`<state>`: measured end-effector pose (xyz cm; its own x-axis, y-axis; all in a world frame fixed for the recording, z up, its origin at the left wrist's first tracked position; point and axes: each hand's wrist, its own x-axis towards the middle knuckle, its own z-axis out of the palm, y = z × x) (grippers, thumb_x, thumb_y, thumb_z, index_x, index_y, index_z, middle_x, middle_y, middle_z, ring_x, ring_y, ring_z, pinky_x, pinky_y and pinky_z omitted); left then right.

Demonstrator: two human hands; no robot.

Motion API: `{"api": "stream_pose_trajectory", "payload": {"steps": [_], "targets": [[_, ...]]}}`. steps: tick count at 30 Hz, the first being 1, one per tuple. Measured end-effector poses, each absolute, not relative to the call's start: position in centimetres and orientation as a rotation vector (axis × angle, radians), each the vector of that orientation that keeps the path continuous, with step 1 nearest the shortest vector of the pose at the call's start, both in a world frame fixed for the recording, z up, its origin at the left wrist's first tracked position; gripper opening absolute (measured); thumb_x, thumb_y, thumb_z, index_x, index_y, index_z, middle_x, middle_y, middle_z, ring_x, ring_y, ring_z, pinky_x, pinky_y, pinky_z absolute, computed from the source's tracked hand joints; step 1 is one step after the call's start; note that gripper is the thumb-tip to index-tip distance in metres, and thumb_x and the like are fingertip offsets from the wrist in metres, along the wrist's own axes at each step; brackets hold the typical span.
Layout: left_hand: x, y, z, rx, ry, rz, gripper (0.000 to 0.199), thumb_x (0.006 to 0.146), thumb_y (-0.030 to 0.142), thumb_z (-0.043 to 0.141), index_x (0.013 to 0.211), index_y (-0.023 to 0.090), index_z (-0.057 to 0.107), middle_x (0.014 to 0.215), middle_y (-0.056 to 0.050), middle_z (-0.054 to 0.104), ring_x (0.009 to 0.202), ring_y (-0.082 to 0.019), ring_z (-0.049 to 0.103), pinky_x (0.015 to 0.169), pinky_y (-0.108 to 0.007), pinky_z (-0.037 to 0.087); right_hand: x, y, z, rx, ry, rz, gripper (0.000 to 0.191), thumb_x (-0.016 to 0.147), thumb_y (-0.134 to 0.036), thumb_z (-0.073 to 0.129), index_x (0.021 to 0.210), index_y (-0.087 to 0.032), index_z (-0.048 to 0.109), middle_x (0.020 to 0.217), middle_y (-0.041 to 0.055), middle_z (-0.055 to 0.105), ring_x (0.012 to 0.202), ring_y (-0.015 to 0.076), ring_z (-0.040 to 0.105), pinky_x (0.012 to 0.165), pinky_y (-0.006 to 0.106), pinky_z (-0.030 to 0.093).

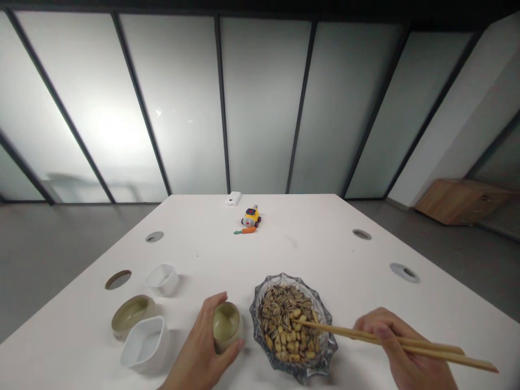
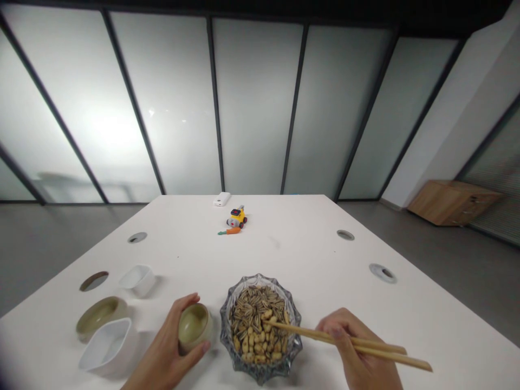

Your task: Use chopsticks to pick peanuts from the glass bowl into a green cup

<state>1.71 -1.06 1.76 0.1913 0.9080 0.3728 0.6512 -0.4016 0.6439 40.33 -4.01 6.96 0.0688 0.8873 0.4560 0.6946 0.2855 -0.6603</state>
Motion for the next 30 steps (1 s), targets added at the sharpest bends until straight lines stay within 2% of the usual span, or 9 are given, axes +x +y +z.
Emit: {"api": "stream_pose_trajectory", "payload": {"steps": [6, 13, 17, 21, 30], "targets": [[2.1, -1.4, 2.6, 2.029, 1.505, 1.022, 0.064, 0.083, 0.027, 0.069, 0.14, 0.024, 0.041, 0.137, -0.013, 0.056, 0.128, -0.032, 0.059, 0.111, -0.054, 0.048, 39.0, -4.7, 8.1, -1.514, -1.611, 0.251, 0.046, 0.098, -0.054, 0.05, 0.069, -0.025, 0.069, 0.07, 0.0016, 0.073, 0.066, 0.0193, 0.072, 0.055, 0.023, 0.055], [2.3, -2.0, 3.0, 2.046, 1.537, 1.013, 0.068, 0.083, 0.025, 0.07, 0.143, 0.023, 0.039, 0.138, -0.014, 0.056, 0.129, -0.032, 0.058, 0.112, -0.053, 0.047, 38.3, -4.6, 8.5, -1.47, -1.46, 0.213, 0.053, 0.097, -0.062, 0.048, 0.065, -0.025, 0.069, 0.066, 0.0022, 0.073, 0.058, 0.0202, 0.07, 0.056, 0.027, 0.058], [2.5, -1.7, 3.3, 2.101, 1.523, 1.015, 0.068, 0.083, 0.023, 0.069, 0.143, 0.022, 0.039, 0.136, -0.015, 0.056, 0.128, -0.031, 0.058, 0.111, -0.051, 0.048, 38.8, -4.7, 7.4, -1.475, -1.498, 0.282, 0.049, 0.098, -0.059, 0.048, 0.07, -0.024, 0.069, 0.075, 0.0032, 0.076, 0.07, 0.0213, 0.074, 0.064, 0.026, 0.06], [2.6, -1.5, 3.9, 2.123, 1.523, 1.018, 0.068, 0.081, 0.025, 0.07, 0.143, 0.021, 0.043, 0.136, -0.015, 0.058, 0.128, -0.032, 0.059, 0.111, -0.05, 0.048, 38.9, -5.0, 7.4, -1.467, -1.483, 0.313, 0.048, 0.099, -0.056, 0.048, 0.07, -0.024, 0.067, 0.081, 0.0045, 0.077, 0.074, 0.0219, 0.075, 0.065, 0.026, 0.06], [2.4, -1.6, 4.6, 2.021, 1.544, 0.985, 0.068, 0.082, 0.027, 0.07, 0.143, 0.02, 0.042, 0.14, -0.015, 0.058, 0.131, -0.032, 0.058, 0.113, -0.051, 0.046, 38.1, -5.2, 8.4, -1.403, -1.462, 0.322, 0.044, 0.1, -0.052, 0.051, 0.071, -0.023, 0.067, 0.075, 0.0039, 0.074, 0.073, 0.0211, 0.073, 0.064, 0.026, 0.057]]}}
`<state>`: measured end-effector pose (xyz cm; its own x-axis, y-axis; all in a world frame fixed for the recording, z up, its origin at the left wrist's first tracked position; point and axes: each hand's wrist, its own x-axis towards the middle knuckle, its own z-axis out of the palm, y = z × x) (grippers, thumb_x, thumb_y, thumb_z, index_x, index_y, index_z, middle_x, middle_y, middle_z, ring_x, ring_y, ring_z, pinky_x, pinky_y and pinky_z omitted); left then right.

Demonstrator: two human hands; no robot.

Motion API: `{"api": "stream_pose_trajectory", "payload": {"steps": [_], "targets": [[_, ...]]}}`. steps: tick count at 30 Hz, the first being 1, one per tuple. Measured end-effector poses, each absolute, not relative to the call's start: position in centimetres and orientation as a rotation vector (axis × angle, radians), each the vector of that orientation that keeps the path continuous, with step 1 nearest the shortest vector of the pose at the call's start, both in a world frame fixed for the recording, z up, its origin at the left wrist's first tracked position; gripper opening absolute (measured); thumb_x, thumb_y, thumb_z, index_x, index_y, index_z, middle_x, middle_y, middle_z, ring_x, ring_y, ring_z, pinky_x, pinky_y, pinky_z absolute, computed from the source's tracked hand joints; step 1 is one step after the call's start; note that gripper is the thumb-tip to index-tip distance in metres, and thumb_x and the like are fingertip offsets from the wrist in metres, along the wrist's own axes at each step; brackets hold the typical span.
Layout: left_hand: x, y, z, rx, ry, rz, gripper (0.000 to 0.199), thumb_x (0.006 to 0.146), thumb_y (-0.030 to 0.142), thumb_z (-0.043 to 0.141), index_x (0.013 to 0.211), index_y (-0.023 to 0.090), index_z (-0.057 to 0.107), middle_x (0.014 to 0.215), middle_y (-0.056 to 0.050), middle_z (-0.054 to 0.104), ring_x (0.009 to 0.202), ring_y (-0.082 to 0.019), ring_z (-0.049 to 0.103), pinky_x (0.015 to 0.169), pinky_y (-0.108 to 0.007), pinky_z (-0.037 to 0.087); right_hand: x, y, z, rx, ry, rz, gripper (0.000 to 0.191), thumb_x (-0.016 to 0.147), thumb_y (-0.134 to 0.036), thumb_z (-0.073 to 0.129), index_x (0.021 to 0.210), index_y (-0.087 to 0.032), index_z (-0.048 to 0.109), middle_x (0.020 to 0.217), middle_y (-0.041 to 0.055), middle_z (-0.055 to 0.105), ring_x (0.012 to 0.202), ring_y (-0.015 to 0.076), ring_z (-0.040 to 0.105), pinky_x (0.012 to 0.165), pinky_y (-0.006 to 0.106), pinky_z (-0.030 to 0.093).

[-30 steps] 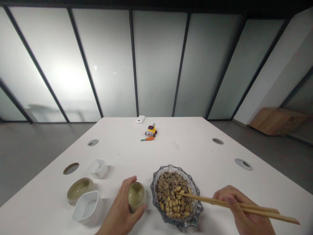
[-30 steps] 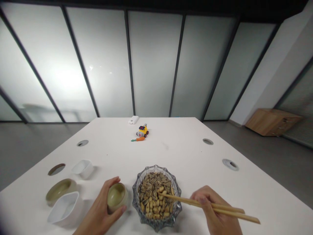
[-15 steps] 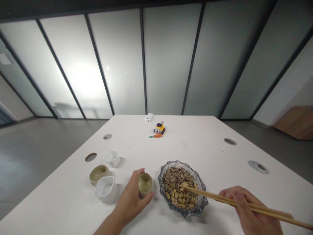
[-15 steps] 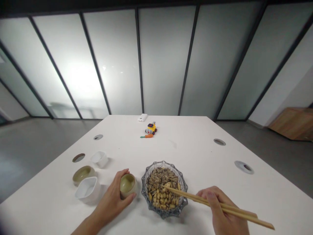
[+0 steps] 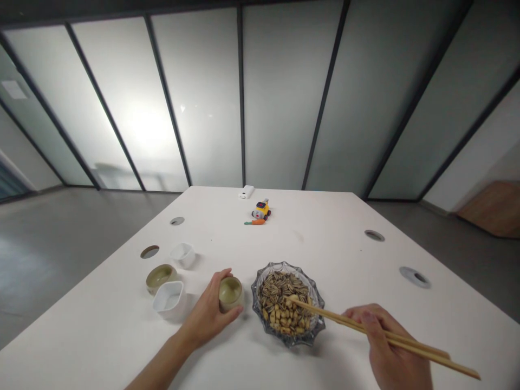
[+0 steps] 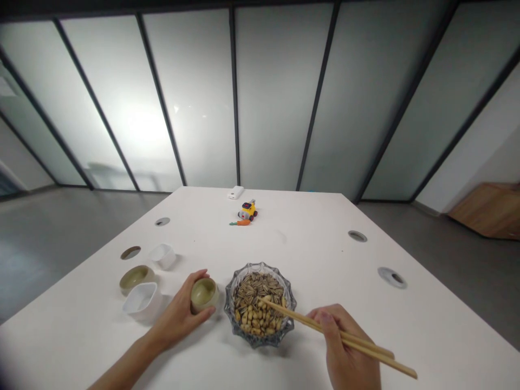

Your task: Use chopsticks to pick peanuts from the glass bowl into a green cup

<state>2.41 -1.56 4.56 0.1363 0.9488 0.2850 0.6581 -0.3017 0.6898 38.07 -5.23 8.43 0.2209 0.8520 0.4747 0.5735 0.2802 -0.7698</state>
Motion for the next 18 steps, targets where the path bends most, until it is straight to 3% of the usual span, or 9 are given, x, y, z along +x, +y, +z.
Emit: {"api": "stream_pose_trajectory", "payload": {"steps": [11, 18], "targets": [[2.3, -1.5, 4.0, 2.053, 1.393, 1.0, 0.063, 0.082, 0.029, 0.07, 0.139, 0.021, 0.045, 0.137, -0.013, 0.059, 0.128, -0.031, 0.059, 0.111, -0.049, 0.047, 33.1, -5.0, 10.0, -1.335, -1.166, 0.338, 0.044, 0.098, -0.056, 0.055, 0.073, -0.021, 0.064, 0.075, 0.0064, 0.071, 0.073, 0.0224, 0.068, 0.067, 0.033, 0.055], [2.2, -1.9, 4.0, 1.972, 1.346, 0.968, 0.071, 0.078, 0.025, 0.073, 0.141, 0.019, 0.041, 0.138, -0.014, 0.057, 0.13, -0.031, 0.057, 0.113, -0.05, 0.044, 26.2, -5.3, 11.1, -1.212, -1.279, 0.467, 0.042, 0.1, -0.049, 0.053, 0.071, -0.022, 0.066, 0.071, 0.0042, 0.069, 0.07, 0.02, 0.066, 0.064, 0.03, 0.053]]}}
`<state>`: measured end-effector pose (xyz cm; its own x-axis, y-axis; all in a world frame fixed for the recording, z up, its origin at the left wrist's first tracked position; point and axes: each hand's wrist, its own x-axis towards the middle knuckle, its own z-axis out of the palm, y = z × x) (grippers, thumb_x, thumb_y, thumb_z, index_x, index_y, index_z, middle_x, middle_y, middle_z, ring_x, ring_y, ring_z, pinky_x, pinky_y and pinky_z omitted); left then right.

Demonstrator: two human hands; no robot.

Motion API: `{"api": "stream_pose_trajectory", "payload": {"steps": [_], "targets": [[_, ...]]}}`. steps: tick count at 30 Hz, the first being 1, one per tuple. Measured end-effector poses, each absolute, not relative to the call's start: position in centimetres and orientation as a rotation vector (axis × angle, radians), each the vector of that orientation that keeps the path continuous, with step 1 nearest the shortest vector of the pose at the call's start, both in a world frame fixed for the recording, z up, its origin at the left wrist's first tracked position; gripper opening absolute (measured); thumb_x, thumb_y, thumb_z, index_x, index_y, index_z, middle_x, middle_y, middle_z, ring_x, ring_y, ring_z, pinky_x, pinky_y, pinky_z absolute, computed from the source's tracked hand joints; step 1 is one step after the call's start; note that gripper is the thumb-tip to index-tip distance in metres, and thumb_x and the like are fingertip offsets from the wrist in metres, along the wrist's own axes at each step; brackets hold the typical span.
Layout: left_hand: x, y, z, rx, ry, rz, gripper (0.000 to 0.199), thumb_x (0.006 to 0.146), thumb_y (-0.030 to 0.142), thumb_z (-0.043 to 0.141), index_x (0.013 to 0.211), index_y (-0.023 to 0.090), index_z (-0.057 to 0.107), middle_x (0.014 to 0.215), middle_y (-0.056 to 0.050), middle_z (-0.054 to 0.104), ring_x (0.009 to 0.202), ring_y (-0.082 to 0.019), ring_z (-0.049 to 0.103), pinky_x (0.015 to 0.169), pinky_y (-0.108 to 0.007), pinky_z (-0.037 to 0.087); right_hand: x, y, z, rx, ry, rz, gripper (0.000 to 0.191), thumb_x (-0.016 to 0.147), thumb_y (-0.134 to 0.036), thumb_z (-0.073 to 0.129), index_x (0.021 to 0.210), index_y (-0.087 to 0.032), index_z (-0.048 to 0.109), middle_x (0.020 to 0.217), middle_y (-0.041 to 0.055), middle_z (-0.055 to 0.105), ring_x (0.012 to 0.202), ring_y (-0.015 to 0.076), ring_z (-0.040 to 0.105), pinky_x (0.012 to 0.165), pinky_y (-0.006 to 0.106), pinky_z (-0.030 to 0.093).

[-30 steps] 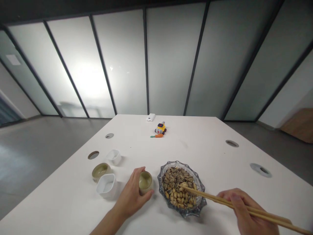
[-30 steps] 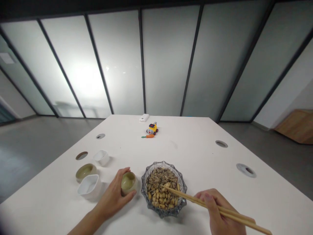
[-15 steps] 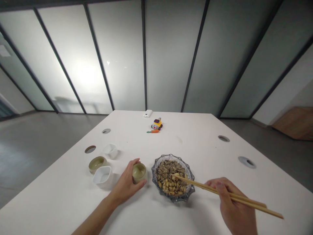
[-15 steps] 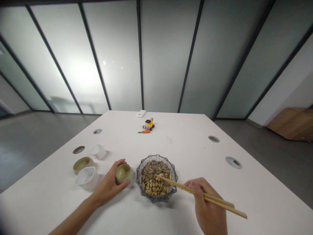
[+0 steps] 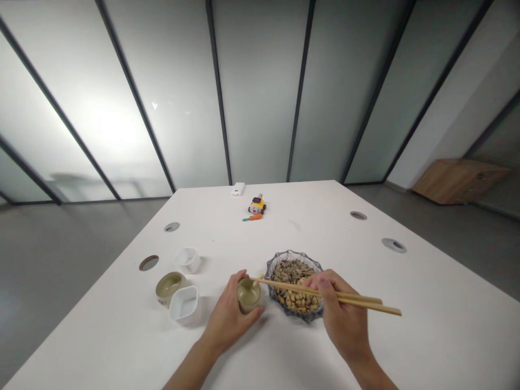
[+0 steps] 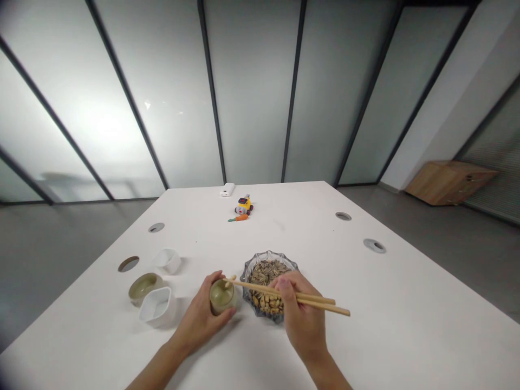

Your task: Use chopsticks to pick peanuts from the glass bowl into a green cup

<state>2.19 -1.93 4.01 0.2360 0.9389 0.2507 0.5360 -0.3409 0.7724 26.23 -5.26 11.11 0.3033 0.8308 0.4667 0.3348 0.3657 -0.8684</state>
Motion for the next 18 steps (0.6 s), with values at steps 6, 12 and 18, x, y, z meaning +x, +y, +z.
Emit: {"api": "stream_pose_trajectory", "payload": {"steps": [6, 12, 18], "targets": [[2.4, -1.5, 4.2, 1.929, 1.328, 0.976, 0.076, 0.075, 0.025, 0.075, 0.143, 0.02, 0.041, 0.136, -0.014, 0.059, 0.127, -0.032, 0.059, 0.111, -0.051, 0.045, 24.9, -6.3, 10.3, -1.132, -1.449, 0.422, 0.038, 0.101, -0.042, 0.054, 0.071, -0.023, 0.07, 0.07, 0.0039, 0.07, 0.068, 0.0195, 0.066, 0.063, 0.03, 0.054], [2.3, -1.5, 4.3, 1.976, 1.322, 0.954, 0.077, 0.076, 0.025, 0.077, 0.144, 0.02, 0.04, 0.141, -0.015, 0.057, 0.132, -0.032, 0.056, 0.115, -0.051, 0.043, 27.4, -7.0, 10.6, -0.961, -1.443, 0.358, 0.03, 0.1, -0.043, 0.06, 0.077, -0.025, 0.069, 0.077, 0.003, 0.07, 0.076, 0.0213, 0.07, 0.072, 0.034, 0.057], [2.4, -2.0, 4.4, 2.005, 1.384, 0.964, 0.074, 0.08, 0.03, 0.077, 0.144, 0.019, 0.042, 0.144, -0.015, 0.055, 0.134, -0.033, 0.054, 0.117, -0.051, 0.041, 31.4, -7.2, 10.7, -1.26, -1.393, 0.146, 0.031, 0.099, -0.045, 0.06, 0.078, -0.023, 0.069, 0.08, 0.0041, 0.071, 0.077, 0.021, 0.067, 0.07, 0.032, 0.051]]}}
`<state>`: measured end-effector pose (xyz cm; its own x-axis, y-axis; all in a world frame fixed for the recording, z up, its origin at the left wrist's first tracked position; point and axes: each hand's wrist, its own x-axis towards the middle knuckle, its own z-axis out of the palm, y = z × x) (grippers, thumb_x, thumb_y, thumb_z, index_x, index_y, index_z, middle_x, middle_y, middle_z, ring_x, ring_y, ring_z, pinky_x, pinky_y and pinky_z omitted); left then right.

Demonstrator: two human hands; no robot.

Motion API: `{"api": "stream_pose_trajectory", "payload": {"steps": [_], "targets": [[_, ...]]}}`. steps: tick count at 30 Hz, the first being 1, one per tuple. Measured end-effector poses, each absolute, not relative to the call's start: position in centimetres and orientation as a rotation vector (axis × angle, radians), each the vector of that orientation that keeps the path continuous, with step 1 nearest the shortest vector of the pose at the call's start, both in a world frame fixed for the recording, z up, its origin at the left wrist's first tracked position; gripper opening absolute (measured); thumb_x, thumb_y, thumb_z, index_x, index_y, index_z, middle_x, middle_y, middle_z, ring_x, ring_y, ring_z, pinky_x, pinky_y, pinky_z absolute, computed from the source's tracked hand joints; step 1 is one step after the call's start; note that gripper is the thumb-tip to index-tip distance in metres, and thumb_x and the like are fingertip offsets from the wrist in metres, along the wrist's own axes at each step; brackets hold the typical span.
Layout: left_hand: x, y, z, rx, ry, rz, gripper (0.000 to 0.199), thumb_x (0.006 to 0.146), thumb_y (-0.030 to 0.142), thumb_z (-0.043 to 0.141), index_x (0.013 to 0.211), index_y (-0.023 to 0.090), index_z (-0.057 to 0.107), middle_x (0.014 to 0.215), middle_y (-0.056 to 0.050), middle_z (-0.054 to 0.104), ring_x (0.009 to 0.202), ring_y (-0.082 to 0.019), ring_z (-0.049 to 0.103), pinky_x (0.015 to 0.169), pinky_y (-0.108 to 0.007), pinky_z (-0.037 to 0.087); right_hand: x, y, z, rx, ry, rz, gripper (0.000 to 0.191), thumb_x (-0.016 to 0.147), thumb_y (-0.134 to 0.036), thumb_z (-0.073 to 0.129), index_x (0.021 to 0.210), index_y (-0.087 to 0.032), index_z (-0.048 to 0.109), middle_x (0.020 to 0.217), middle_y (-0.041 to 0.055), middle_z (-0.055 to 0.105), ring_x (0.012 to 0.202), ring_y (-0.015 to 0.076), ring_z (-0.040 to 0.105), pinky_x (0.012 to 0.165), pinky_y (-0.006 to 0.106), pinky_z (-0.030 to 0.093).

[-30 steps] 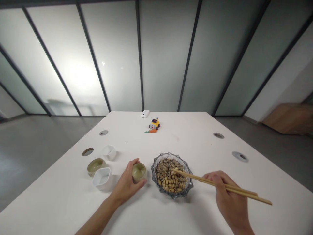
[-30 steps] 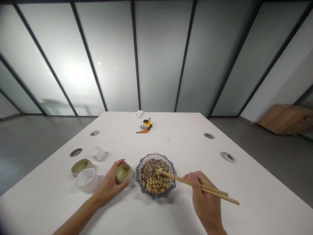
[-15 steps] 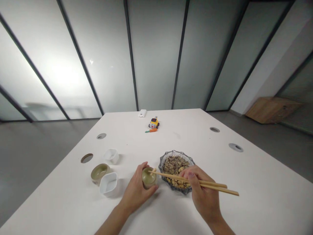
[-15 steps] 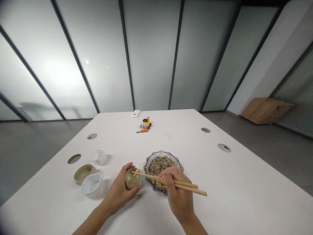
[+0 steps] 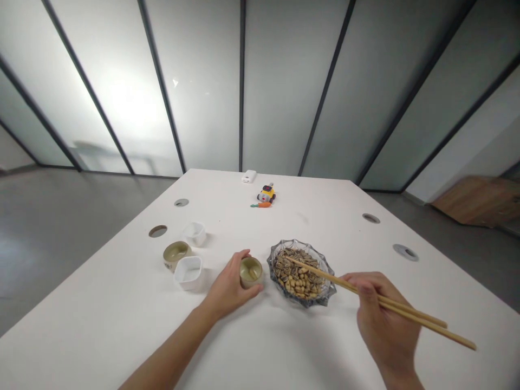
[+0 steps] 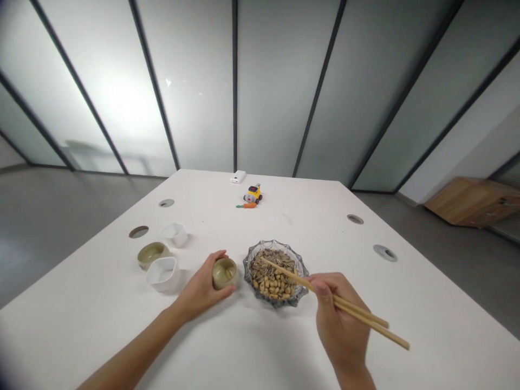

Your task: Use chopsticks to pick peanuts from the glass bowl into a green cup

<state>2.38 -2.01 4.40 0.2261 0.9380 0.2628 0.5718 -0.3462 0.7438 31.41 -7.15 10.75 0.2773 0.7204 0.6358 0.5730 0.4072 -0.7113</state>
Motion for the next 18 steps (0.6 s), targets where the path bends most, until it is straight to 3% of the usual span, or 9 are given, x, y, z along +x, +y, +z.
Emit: {"api": "stream_pose_trajectory", "payload": {"steps": [10, 18], "targets": [[2.5, -2.6, 4.6, 2.009, 1.486, 0.923, 0.073, 0.083, 0.035, 0.076, 0.145, 0.016, 0.042, 0.147, -0.017, 0.054, 0.136, -0.032, 0.053, 0.116, -0.047, 0.041, 33.7, -6.1, 11.9, -1.515, -1.427, 0.096, 0.05, 0.096, -0.066, 0.053, 0.078, -0.023, 0.067, 0.068, 0.0044, 0.072, 0.061, 0.0204, 0.065, 0.054, 0.03, 0.046], [2.2, -2.1, 4.7, 2.003, 1.476, 0.875, 0.07, 0.082, 0.036, 0.077, 0.141, 0.02, 0.044, 0.143, -0.014, 0.058, 0.132, -0.033, 0.057, 0.112, -0.047, 0.045, 33.7, -6.4, 10.5, -1.451, -1.469, 0.072, 0.042, 0.093, -0.062, 0.06, 0.079, -0.023, 0.068, 0.075, 0.0032, 0.07, 0.068, 0.0199, 0.067, 0.06, 0.029, 0.05]]}}
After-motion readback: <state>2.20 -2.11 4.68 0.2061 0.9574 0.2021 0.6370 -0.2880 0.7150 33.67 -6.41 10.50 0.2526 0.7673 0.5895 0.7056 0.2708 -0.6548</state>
